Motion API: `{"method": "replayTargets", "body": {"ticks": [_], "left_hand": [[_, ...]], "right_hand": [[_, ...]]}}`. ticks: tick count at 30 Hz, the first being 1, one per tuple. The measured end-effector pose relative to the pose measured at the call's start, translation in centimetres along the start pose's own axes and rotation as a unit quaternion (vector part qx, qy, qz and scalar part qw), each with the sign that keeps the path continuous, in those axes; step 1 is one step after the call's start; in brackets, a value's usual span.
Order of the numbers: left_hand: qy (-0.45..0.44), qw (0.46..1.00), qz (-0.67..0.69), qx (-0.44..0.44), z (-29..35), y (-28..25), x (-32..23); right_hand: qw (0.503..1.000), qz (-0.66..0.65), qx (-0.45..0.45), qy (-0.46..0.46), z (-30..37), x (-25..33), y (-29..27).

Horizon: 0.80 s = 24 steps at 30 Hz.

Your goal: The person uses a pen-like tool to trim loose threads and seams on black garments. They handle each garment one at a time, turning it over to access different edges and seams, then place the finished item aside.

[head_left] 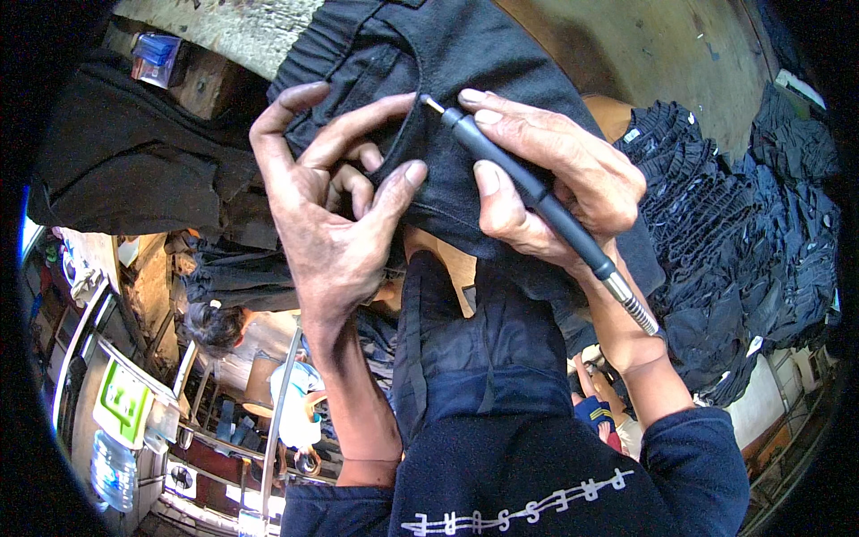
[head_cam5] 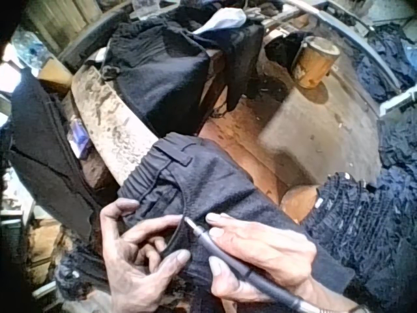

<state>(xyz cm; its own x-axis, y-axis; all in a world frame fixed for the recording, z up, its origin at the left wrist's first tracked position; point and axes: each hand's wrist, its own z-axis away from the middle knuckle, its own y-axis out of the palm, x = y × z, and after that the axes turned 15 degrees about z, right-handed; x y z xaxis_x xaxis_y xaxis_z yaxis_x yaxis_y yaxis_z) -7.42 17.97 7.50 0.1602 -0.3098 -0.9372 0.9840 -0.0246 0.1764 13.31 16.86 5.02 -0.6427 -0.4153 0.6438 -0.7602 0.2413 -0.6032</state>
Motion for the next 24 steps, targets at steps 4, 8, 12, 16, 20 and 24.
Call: {"method": "replayTargets", "body": {"ticks": [4,8,12,16,20,24], "left_hand": [[0.006,1.0,-0.006,0.008,-0.04,0.04,-0.02],[0.007,1.0,-0.024,0.016,-0.07,-0.06,-0.04],[0.015,0.999,-0.023,0.022,-0.17,-0.15,0.03],[0.015,0.999,-0.02,0.027,-0.26,-0.24,0.1],[0.011,0.999,-0.03,0.031,-0.3,-0.35,0.14],[0.014,0.998,-0.043,0.04,-0.37,-0.43,0.21]], "right_hand": [[1.0,0.005,-0.002,-0.002,0.04,-0.01,0.05],[1.0,0.007,-0.005,0.005,0.1,0.04,0.13],[1.0,0.008,-0.001,0.016,0.08,0.09,0.05],[1.0,0.007,-0.006,0.015,-0.06,0.01,0.11],[1.0,0.014,-0.007,0.025,-0.15,0.09,0.1],[0.999,0.02,-0.004,0.047,-0.18,0.24,0.05]]}}
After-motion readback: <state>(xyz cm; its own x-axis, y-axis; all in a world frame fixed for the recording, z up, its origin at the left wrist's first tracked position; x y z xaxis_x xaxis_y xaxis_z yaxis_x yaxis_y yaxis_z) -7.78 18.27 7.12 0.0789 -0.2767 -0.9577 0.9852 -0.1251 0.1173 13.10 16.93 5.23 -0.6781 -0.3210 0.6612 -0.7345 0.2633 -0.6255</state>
